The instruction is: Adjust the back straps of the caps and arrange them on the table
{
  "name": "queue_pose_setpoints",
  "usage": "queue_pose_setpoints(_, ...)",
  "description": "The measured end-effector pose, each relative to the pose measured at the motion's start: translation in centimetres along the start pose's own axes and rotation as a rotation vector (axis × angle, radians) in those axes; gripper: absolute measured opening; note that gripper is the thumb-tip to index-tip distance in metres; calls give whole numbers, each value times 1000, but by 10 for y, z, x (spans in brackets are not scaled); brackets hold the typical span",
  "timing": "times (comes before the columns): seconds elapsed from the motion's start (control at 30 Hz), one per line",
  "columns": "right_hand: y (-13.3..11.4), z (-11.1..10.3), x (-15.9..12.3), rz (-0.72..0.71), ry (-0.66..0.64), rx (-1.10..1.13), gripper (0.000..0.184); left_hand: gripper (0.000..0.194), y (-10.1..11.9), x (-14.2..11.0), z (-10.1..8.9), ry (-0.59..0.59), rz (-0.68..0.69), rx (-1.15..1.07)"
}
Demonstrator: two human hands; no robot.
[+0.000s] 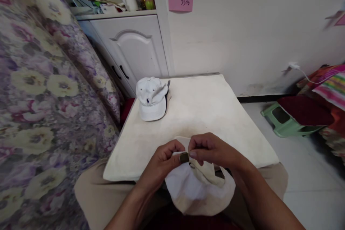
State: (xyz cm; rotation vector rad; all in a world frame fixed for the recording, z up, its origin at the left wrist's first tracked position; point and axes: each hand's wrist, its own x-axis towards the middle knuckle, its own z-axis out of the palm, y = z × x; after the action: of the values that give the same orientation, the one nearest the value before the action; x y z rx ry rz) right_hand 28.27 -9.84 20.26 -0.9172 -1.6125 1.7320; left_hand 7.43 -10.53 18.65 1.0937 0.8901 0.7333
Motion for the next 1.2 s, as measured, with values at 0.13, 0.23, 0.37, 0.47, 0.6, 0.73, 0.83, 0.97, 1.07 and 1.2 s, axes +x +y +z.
queue_pose_setpoints(0.13,-1,0,-1,-1,-2,-5,11,27,-1,1,1,7,-3,-6)
queue_pose_setpoints(0.23,-4,0,-3,2,-13,-12,11,27,-2,1,0,1,-19,6)
queue_pose_setpoints(0.37,-7,-2,-5,35,-14,-54,10,25,-1,1,0,-7,-1,49)
queue_pose_setpoints(0.47,-6,-4,-5,17,-28,-101,10,25,2,0,0,-10,1,92)
queue_pose_setpoints(0.6,-1,-5,-4,-14,-23,-81,8,25,5,0,1,-8,-14,89)
queue_pose_setpoints(0.73,4,-2,-4,-61,14,10,2,25,5,-1,2,-12,-32,72)
queue_pose_setpoints(0.83,7,1,-5,-99,16,69,5,24,5,0,5,-23,-32,36)
queue_pose_setpoints(0.97,12,3,-4,-127,0,132,8,23,4,3,8,-50,-49,-30)
queue_pose_setpoints(1.07,16,1,-6,-141,7,144,11,22,4,5,7,-59,-69,-56)
queue_pose_setpoints(1.2,22,-7,-13,-92,-20,155,24,22,4,4,5,-46,-84,-60)
